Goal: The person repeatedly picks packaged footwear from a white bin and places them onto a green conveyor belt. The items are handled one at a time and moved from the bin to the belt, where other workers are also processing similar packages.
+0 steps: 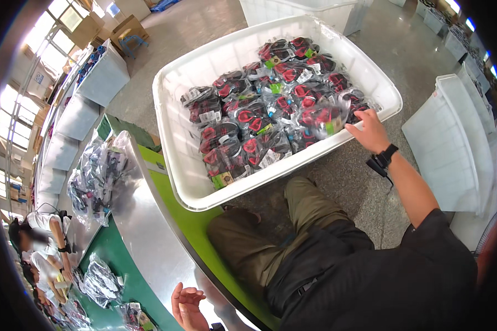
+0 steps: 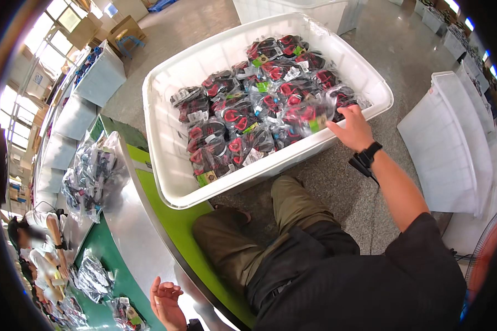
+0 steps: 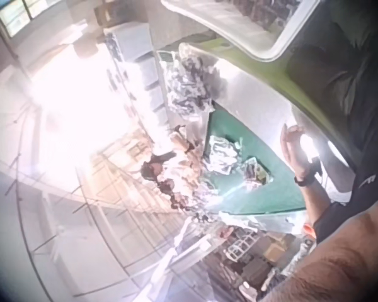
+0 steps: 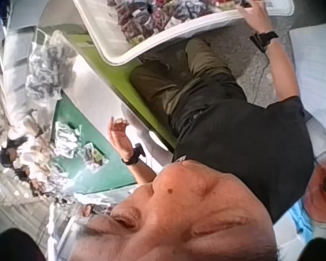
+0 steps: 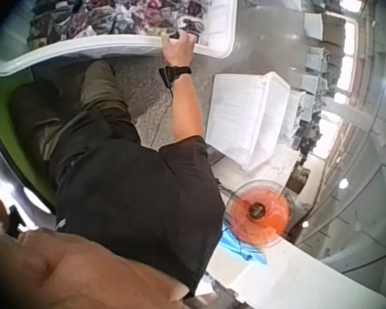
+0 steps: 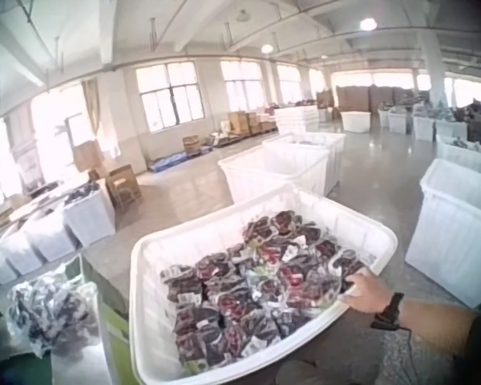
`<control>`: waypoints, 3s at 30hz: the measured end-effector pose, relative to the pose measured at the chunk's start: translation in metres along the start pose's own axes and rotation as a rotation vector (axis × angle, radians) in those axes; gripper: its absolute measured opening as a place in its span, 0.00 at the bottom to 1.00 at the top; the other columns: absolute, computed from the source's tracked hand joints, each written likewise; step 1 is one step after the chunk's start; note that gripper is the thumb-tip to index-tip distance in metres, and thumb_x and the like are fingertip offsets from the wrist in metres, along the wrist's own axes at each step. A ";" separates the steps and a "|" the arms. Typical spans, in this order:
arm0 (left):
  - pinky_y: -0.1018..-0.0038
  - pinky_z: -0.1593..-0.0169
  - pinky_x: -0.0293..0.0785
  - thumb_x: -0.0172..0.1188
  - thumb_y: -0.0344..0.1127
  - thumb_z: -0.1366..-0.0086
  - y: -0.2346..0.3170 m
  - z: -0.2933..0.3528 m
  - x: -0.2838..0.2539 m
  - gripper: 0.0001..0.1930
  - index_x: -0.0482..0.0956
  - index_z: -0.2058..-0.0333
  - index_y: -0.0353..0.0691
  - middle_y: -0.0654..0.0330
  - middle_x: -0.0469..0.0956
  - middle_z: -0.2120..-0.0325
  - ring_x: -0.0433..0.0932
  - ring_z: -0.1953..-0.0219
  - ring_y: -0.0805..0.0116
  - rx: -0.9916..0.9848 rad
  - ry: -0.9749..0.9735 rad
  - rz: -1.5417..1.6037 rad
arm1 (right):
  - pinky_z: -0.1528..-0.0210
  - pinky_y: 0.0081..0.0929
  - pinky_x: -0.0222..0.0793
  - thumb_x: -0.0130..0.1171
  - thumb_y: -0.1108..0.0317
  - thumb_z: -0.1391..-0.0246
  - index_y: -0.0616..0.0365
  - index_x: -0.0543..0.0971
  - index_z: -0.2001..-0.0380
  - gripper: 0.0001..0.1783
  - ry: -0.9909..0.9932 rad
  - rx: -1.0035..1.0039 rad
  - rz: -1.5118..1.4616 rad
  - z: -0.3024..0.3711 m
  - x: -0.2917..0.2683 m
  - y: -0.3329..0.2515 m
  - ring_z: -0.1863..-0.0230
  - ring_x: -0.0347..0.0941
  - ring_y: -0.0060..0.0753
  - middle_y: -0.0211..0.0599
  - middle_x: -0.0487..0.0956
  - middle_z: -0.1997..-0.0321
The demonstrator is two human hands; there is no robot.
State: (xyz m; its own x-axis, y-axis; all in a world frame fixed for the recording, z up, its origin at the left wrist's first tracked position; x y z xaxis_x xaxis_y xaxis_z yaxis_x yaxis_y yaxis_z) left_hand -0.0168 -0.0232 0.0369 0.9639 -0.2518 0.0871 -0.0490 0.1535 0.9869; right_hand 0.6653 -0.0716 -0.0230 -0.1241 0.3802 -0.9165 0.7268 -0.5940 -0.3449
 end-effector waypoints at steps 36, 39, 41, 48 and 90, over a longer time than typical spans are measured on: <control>0.58 0.49 0.80 0.67 0.51 0.33 -0.038 0.127 -0.393 0.42 0.60 0.28 0.38 0.48 0.70 0.37 0.77 0.45 0.53 -0.236 1.367 -0.176 | 0.46 0.39 0.66 0.63 0.69 0.42 0.61 0.80 0.56 0.12 -0.321 -0.632 -0.361 0.043 0.108 -0.146 0.50 0.76 0.51 0.43 0.80 0.56; 0.63 0.60 0.81 0.63 0.58 0.32 -0.042 0.123 -0.378 0.39 0.63 0.30 0.44 0.51 0.72 0.41 0.79 0.55 0.58 -0.335 1.376 0.025 | 0.46 0.40 0.65 0.63 0.68 0.41 0.60 0.80 0.55 0.12 -0.299 -0.635 -0.330 0.045 0.108 -0.147 0.49 0.75 0.51 0.42 0.80 0.55; 0.68 0.66 0.79 0.61 0.63 0.32 -0.049 0.119 -0.368 0.36 0.68 0.33 0.48 0.54 0.75 0.45 0.78 0.62 0.62 -0.367 1.403 0.295 | 0.46 0.39 0.65 0.63 0.68 0.41 0.60 0.80 0.55 0.12 -0.306 -0.640 -0.341 0.045 0.108 -0.148 0.49 0.75 0.51 0.42 0.80 0.55; 0.74 0.66 0.72 0.55 0.72 0.32 -0.049 0.088 -0.345 0.32 0.76 0.43 0.54 0.62 0.79 0.52 0.80 0.58 0.66 -0.415 1.212 -0.142 | 0.47 0.38 0.68 0.63 0.68 0.42 0.63 0.82 0.57 0.12 -0.349 -0.585 -0.416 0.044 0.104 -0.154 0.53 0.78 0.50 0.43 0.82 0.58; 0.65 0.53 0.81 0.56 0.33 0.23 -0.019 0.019 0.036 0.29 0.60 0.28 0.37 0.55 0.77 0.52 0.80 0.55 0.64 -0.239 0.115 -0.169 | 0.55 0.30 0.78 0.64 0.62 0.37 0.56 0.83 0.57 0.11 -0.918 0.112 -1.832 -0.029 0.079 -0.282 0.58 0.80 0.22 0.29 0.84 0.60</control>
State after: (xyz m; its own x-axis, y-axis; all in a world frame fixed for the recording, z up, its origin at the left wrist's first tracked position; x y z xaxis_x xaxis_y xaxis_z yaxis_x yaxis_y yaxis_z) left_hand 0.0140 -0.0531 0.0237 0.9771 -0.1853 -0.1043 0.1637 0.3421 0.9253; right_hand 0.4700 0.1466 0.0075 -0.7637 0.0861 0.6398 -0.6450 -0.0598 -0.7619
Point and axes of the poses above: each hand's wrist, its own z-axis away from the middle knuckle, its own x-axis out of the palm, y = z × x, the point moved 5 cm from there along -z, towards the middle knuckle
